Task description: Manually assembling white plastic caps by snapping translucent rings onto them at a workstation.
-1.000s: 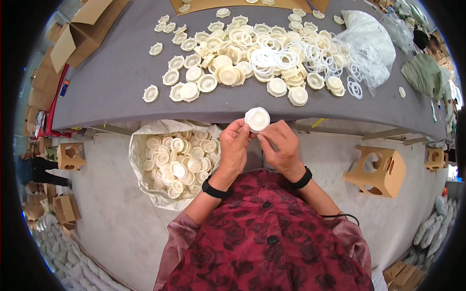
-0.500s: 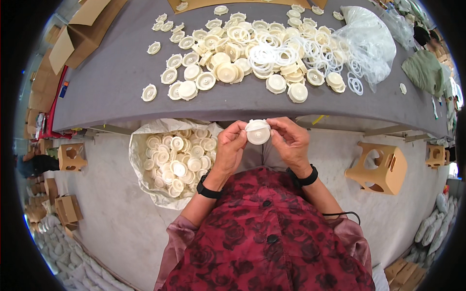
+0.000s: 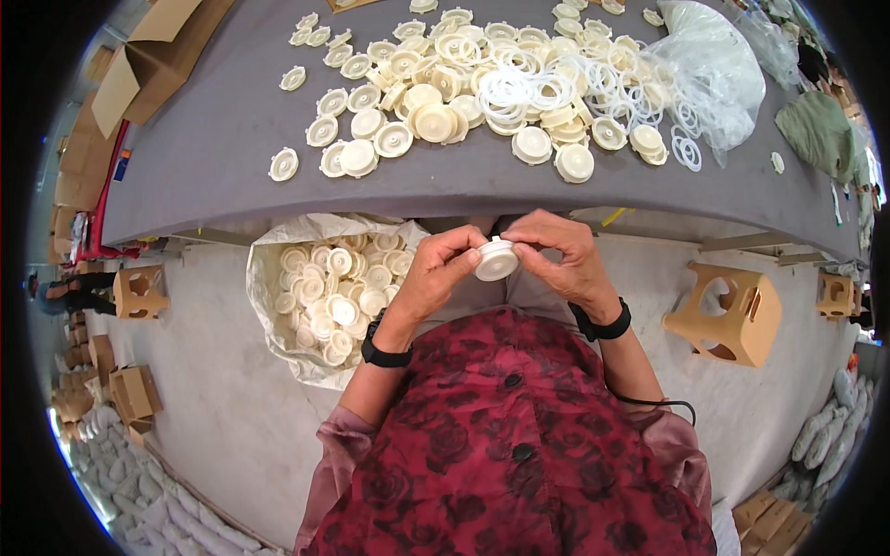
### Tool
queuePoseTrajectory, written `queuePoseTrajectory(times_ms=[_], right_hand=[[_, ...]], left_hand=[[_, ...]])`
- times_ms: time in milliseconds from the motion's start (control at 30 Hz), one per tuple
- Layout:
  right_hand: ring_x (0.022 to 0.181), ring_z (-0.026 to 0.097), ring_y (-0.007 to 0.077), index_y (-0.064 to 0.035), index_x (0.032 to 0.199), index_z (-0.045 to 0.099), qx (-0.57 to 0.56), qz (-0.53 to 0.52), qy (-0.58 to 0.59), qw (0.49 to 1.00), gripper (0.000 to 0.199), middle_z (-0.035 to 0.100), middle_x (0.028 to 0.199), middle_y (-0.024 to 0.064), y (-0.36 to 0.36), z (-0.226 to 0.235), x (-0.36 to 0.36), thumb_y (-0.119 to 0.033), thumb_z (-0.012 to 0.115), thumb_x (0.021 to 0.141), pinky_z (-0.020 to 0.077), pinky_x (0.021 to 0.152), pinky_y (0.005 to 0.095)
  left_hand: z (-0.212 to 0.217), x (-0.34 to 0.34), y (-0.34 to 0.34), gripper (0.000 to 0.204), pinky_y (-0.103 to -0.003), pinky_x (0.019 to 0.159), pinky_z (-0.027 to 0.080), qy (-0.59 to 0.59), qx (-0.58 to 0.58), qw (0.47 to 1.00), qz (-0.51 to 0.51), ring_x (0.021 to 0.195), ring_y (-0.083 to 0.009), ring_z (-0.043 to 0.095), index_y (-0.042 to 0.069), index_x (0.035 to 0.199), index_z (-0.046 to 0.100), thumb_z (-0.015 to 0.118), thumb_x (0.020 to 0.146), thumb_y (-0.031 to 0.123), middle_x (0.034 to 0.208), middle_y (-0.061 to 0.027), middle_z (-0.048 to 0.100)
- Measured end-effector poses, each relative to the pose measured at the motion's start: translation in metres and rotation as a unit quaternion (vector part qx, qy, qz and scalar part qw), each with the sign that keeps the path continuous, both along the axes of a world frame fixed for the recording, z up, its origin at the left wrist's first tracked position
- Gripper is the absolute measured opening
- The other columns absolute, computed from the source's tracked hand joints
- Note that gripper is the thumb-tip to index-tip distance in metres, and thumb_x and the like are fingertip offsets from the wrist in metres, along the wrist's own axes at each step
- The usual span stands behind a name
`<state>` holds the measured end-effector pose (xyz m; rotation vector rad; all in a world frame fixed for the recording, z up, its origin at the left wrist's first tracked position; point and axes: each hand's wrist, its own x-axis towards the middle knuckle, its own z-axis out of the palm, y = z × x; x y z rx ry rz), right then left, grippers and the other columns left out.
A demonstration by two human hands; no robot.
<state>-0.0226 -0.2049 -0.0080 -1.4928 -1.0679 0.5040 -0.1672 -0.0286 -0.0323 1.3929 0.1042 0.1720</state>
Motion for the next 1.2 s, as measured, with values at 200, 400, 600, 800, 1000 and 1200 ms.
queuePoseTrajectory(times_ms=[200,400,600,800,1000,1200], right_hand=[[0.08,0.066,0.014,0.0015,0.106,0.068,-0.011,0.036,-0.042,0.998,0.02,0.068,0.093,0.0081,-0.001,0.002,-0.004,-0.002,0.065,0.086,0.0515,0.07,0.0264],[0.086,0.065,0.0134,0.0074,0.112,0.061,0.067,-0.06,0.299,0.95,0.019,0.066,0.098,0.0095,0.009,-0.007,-0.018,0.002,0.054,0.096,0.0608,0.073,0.0286],[0.087,0.065,0.0129,0.0062,0.115,0.063,0.099,-0.077,0.306,0.944,0.022,0.067,0.101,0.0093,0.009,-0.01,-0.027,0.001,0.057,0.095,0.059,0.075,0.0276],[0.084,0.064,0.0095,0.0016,0.101,0.07,0.041,-0.042,0.106,0.993,0.014,0.07,0.096,0.0047,-0.002,-0.011,-0.013,-0.005,0.065,0.09,0.0517,0.074,0.0242],[0.076,0.064,0.0123,0.0018,0.1,0.069,0.038,-0.025,0.063,0.997,0.015,0.068,0.087,0.0062,0.004,-0.001,-0.012,-0.004,0.066,0.086,0.051,0.07,0.0261],[0.071,0.062,0.0155,0.0015,0.103,0.068,0.014,-0.003,-0.014,1.0,0.019,0.065,0.083,0.0091,0.006,0.006,-0.014,-0.002,0.065,0.085,0.0494,0.067,0.0258]], left_hand=[[0.013,0.004,0.008,0.023,-0.023,0.072,0.038,0.043,0.069,0.995,-0.057,0.081,-0.009,0.05,0.002,0.096,0.064,0.061,0.097,0.025,0.09,-0.0001,0.059],[0.003,0.01,-0.012,0.039,-0.027,0.093,0.049,-0.028,-0.187,0.979,0.075,0.101,-0.0131,0.063,-0.001,0.121,0.056,0.072,0.085,0.002,0.108,-0.0066,0.067],[-0.015,0.007,-0.03,0.036,-0.025,0.09,0.049,-0.057,-0.287,0.947,0.135,0.1,-0.0122,0.063,-0.001,0.119,0.058,0.071,0.086,0.001,0.111,-0.0078,0.067],[-0.017,-0.004,-0.022,0.03,-0.025,0.085,0.049,-0.057,-0.245,0.962,0.103,0.094,-0.0109,0.064,-0.002,0.114,0.064,0.072,0.087,0.006,0.103,-0.0062,0.069],[-0.003,-0.007,-0.005,0.027,-0.027,0.088,0.048,-0.011,-0.131,0.99,0.052,0.096,-0.0121,0.063,-0.002,0.111,0.066,0.072,0.088,0.011,0.105,-0.0074,0.068],[0.022,0.002,-0.001,0.029,-0.026,0.085,0.047,0.015,0.049,0.999,-0.001,0.092,-0.0111,0.061,-0.001,0.114,0.063,0.07,0.088,0.009,0.103,-0.0081,0.068]])
